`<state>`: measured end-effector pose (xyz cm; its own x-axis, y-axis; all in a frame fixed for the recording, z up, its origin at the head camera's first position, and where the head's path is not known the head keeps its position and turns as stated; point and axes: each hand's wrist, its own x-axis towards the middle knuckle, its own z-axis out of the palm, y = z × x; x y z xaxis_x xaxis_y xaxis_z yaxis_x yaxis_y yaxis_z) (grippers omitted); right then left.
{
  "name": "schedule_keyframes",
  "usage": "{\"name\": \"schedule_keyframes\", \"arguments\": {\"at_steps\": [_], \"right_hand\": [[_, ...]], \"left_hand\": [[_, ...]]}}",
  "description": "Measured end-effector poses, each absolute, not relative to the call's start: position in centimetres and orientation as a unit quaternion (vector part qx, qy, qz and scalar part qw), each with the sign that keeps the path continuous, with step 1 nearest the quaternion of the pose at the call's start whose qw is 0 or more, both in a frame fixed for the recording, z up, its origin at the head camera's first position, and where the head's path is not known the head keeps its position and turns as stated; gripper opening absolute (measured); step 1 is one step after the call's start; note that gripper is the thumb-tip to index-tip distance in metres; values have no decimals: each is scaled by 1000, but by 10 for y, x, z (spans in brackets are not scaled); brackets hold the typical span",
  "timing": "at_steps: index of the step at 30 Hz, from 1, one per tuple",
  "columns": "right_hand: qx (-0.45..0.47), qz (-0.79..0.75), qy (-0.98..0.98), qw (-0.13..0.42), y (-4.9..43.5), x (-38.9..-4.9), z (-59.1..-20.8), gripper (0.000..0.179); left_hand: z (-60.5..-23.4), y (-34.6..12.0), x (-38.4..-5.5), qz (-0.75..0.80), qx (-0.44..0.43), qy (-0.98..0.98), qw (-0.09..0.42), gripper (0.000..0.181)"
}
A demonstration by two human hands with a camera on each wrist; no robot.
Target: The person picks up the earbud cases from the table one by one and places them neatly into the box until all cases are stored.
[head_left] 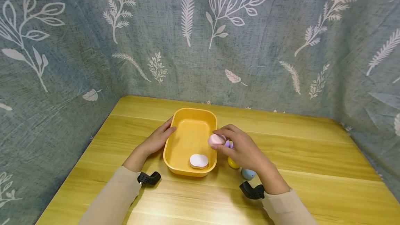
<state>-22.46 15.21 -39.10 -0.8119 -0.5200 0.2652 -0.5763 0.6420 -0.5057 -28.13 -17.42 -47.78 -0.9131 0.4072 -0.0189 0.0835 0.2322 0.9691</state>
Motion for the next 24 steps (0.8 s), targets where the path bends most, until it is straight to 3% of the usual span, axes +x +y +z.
{"name": "schedule_keyframes", "arguments": {"at_steps": [24], "right_hand": [[297, 282, -911, 57, 129, -232, -397, 45]], "left_hand": [[-480, -173, -282, 594, 157, 779, 126, 59]]}}
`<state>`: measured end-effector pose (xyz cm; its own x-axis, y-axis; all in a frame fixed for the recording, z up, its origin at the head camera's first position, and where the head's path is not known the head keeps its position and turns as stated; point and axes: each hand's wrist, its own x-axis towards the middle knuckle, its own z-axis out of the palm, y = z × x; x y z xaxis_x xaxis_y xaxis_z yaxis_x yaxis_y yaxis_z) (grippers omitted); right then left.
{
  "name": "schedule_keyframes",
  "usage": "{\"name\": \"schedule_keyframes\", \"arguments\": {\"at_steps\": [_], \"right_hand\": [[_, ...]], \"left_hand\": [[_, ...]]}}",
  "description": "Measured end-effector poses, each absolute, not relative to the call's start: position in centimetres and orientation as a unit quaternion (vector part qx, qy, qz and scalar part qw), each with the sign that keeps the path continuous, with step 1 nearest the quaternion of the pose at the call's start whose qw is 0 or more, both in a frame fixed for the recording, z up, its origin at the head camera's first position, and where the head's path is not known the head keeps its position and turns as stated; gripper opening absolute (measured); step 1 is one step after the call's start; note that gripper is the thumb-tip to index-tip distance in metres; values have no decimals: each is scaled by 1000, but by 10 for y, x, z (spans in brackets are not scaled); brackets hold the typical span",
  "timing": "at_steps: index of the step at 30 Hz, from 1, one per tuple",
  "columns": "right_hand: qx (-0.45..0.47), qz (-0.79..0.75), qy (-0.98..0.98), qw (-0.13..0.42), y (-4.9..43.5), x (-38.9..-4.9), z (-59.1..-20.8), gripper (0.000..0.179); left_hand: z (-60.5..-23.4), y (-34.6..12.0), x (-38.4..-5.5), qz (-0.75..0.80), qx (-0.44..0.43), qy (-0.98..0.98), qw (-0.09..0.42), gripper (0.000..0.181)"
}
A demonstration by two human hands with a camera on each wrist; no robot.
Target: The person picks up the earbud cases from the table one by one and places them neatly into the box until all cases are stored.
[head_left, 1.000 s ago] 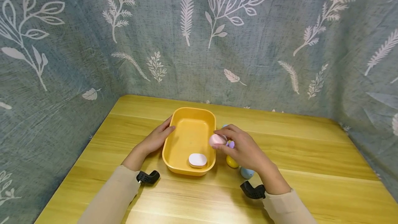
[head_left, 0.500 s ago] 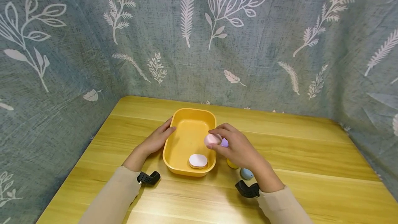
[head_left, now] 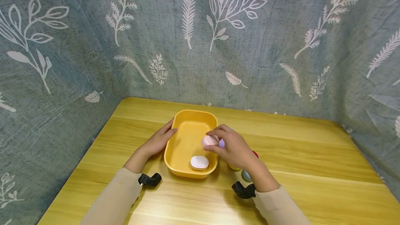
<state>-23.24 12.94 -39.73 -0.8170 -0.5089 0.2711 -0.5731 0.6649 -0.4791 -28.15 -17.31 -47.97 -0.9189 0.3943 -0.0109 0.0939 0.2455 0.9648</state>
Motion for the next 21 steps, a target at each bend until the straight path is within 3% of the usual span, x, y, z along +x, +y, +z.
{"name": "schedule_keyframes", "arguments": {"at_steps": [21], "right_hand": [[289, 270, -918, 39, 111, -241, -409, 44]], "left_hand": [[-479, -174, -281, 598, 159, 776, 126, 59]]}}
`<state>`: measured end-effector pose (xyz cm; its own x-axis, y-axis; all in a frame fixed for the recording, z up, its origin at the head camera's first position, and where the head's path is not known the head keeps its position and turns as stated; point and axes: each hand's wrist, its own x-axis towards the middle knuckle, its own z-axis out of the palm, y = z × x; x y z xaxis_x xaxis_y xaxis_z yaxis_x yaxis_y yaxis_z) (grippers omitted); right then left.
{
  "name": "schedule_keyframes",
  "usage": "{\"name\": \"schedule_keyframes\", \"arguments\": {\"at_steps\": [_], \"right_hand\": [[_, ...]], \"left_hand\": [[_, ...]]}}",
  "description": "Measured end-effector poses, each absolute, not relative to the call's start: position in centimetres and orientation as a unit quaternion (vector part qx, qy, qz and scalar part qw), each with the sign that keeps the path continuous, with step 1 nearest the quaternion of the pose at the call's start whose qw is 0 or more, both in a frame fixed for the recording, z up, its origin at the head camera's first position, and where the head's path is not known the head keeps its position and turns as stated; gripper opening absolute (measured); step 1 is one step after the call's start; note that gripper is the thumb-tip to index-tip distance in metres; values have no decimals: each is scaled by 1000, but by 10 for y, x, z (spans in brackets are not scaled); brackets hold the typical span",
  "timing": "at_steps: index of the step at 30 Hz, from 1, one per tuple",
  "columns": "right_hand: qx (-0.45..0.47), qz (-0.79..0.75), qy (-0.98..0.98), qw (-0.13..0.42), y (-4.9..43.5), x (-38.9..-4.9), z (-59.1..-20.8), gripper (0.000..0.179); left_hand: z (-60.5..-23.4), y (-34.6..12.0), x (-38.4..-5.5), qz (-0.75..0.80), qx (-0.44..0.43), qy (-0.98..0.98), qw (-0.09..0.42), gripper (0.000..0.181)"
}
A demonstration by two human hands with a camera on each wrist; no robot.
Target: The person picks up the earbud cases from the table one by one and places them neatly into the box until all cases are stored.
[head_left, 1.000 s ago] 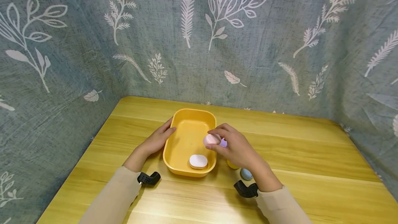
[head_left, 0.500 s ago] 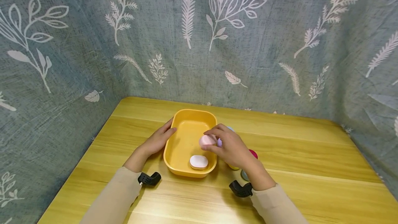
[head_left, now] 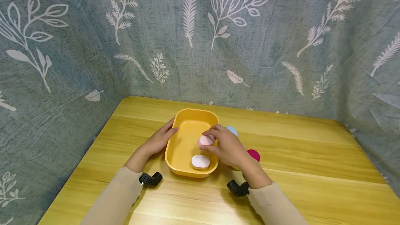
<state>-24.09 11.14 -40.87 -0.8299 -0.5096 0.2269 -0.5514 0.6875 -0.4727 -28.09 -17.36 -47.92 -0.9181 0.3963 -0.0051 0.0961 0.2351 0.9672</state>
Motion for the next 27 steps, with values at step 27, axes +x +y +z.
{"name": "schedule_keyframes", "arguments": {"at_steps": [27], "right_hand": [[290, 190, -937, 42, 93, -247, -424, 44]], "left_hand": [[-480, -175, -282, 595, 163, 778, 124, 60]]}}
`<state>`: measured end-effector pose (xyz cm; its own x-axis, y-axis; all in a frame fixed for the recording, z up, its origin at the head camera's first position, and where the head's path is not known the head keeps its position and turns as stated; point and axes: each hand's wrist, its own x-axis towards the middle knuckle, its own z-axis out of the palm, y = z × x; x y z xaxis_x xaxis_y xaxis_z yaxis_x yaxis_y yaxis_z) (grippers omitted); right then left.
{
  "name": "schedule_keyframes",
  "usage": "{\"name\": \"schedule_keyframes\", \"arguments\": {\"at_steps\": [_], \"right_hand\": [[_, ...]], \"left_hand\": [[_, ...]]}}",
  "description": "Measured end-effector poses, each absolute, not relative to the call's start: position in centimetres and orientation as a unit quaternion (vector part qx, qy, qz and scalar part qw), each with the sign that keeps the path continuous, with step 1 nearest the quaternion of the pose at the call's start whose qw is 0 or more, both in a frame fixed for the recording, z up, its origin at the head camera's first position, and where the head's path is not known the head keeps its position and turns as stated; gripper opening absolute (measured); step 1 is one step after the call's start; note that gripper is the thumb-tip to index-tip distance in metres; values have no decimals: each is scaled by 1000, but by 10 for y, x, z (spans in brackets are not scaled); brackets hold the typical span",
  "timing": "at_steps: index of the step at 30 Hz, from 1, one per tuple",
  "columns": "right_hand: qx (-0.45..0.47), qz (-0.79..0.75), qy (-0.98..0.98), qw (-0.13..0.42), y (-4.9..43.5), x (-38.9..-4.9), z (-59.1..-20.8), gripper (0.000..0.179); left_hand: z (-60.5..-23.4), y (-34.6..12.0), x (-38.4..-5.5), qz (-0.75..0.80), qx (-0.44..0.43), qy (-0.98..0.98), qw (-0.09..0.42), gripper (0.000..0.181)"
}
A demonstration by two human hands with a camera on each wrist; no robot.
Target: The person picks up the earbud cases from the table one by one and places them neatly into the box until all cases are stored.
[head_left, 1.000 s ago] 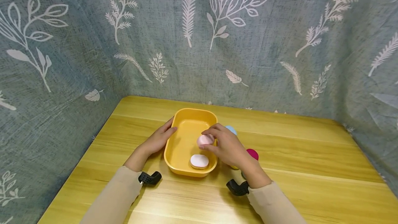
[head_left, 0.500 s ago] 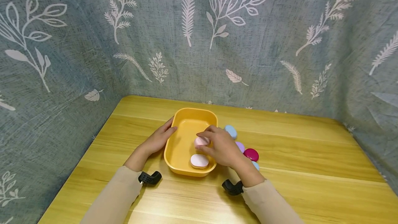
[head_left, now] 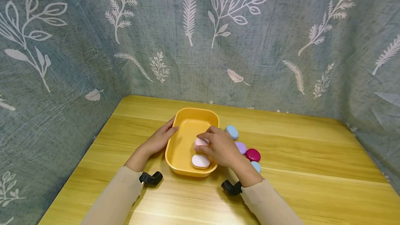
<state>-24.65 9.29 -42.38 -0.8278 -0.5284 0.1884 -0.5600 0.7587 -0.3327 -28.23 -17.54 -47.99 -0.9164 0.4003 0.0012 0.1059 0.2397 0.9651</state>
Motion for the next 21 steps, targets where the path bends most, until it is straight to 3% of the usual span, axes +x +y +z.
{"name": "schedule_keyframes", "arguments": {"at_steps": [21], "right_hand": [[252, 130, -958, 39, 83, -246, -428, 33]], "left_hand": [[-480, -175, -283, 594, 157, 779, 125, 60]]}}
